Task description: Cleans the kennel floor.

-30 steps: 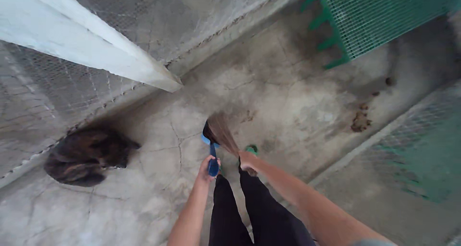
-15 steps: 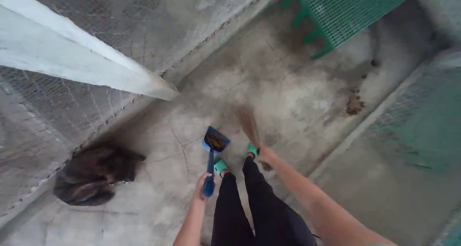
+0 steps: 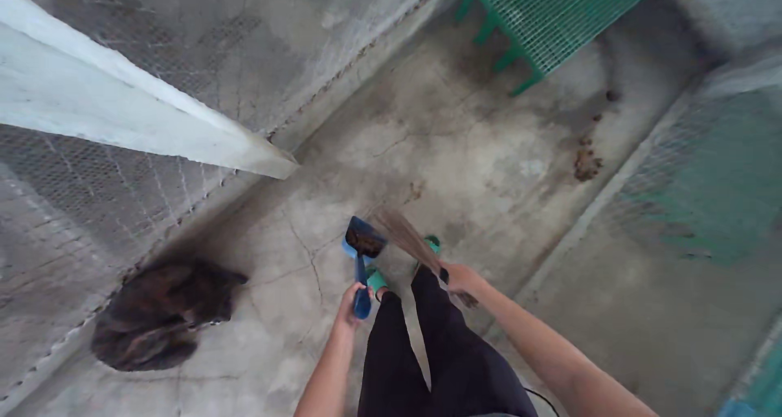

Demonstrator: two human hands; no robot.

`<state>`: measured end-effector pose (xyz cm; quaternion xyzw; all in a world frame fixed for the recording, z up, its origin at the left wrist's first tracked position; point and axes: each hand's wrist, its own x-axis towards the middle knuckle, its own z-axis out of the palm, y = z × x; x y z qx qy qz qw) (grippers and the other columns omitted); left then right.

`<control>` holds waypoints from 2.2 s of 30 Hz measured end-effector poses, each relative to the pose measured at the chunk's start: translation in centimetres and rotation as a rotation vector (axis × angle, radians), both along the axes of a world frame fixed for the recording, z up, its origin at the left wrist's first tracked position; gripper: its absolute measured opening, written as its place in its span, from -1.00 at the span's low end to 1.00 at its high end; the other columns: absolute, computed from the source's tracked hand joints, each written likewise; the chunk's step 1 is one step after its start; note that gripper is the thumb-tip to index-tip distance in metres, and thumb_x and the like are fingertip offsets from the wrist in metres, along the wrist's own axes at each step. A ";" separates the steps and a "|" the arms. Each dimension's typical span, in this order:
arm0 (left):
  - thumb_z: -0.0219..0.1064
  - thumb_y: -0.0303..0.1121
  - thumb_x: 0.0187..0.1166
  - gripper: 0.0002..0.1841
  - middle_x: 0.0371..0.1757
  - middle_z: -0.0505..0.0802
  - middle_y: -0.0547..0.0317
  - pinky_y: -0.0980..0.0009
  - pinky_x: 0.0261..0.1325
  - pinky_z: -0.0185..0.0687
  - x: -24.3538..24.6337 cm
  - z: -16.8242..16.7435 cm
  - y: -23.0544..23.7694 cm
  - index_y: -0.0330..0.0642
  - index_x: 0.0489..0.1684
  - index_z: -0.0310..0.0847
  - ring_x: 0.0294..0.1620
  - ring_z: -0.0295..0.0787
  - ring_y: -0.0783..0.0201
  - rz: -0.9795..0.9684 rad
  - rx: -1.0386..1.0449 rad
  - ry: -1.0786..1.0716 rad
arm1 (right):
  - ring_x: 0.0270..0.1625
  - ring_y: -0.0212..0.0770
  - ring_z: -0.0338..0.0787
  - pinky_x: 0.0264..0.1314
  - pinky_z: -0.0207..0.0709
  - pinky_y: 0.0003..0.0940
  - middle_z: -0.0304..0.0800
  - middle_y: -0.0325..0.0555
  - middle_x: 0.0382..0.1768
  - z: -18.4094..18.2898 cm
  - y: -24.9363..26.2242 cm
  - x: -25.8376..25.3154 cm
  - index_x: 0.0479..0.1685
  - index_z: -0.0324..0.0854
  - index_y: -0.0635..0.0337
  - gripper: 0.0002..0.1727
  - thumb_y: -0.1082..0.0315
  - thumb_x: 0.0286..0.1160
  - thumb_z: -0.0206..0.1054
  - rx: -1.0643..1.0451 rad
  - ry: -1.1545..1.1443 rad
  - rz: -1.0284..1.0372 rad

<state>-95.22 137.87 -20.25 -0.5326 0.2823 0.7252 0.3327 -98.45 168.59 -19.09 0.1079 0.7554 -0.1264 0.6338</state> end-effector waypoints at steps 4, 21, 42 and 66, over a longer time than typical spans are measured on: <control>-0.13 -0.49 0.68 -0.83 -0.52 0.69 0.09 0.59 -0.59 0.63 -0.7 0.0 0.8 -0.28 -0.12 0.38 -0.64 0.68 0.38 -0.025 -0.017 0.027 | 0.43 0.40 0.67 0.38 0.54 0.41 0.63 0.42 0.40 -3.9 -4.6 2.7 0.88 -0.03 0.11 0.10 0.27 0.25 0.57 -0.005 -0.010 -0.092; -0.16 -0.38 0.70 -0.76 -0.48 0.74 0.09 0.61 -0.60 0.63 -1.8 -0.5 1.4 -0.25 -0.11 0.43 -0.61 0.72 0.39 -0.089 -0.007 0.016 | 0.55 0.31 0.59 0.51 0.49 0.31 0.56 0.33 0.52 -4.1 -0.6 -2.9 0.90 -0.04 0.09 0.06 0.29 0.34 0.52 -0.008 0.088 -0.304; -0.16 -0.35 0.51 -0.70 -0.42 0.79 0.12 0.65 -0.58 0.67 -12.2 5.4 20.5 -0.23 -0.13 0.50 -0.58 0.76 0.45 -0.339 0.142 0.059 | 0.44 0.41 0.66 0.47 0.48 0.38 0.66 0.41 0.39 4.8 35.5 11.3 0.97 -0.19 -0.22 0.19 0.30 0.32 0.59 0.006 0.092 -0.705; -0.16 -0.40 0.61 -0.72 -0.34 0.78 0.11 0.64 -0.59 0.65 -52.0 14.3 75.0 -0.25 0.00 0.45 -0.58 0.73 0.44 -1.269 0.224 0.301 | 0.36 0.17 0.75 0.44 0.56 0.18 0.75 0.29 0.29 3.8 57.0 4.4 0.39 0.63 0.31 -0.40 0.19 0.39 0.57 0.216 -0.044 -1.747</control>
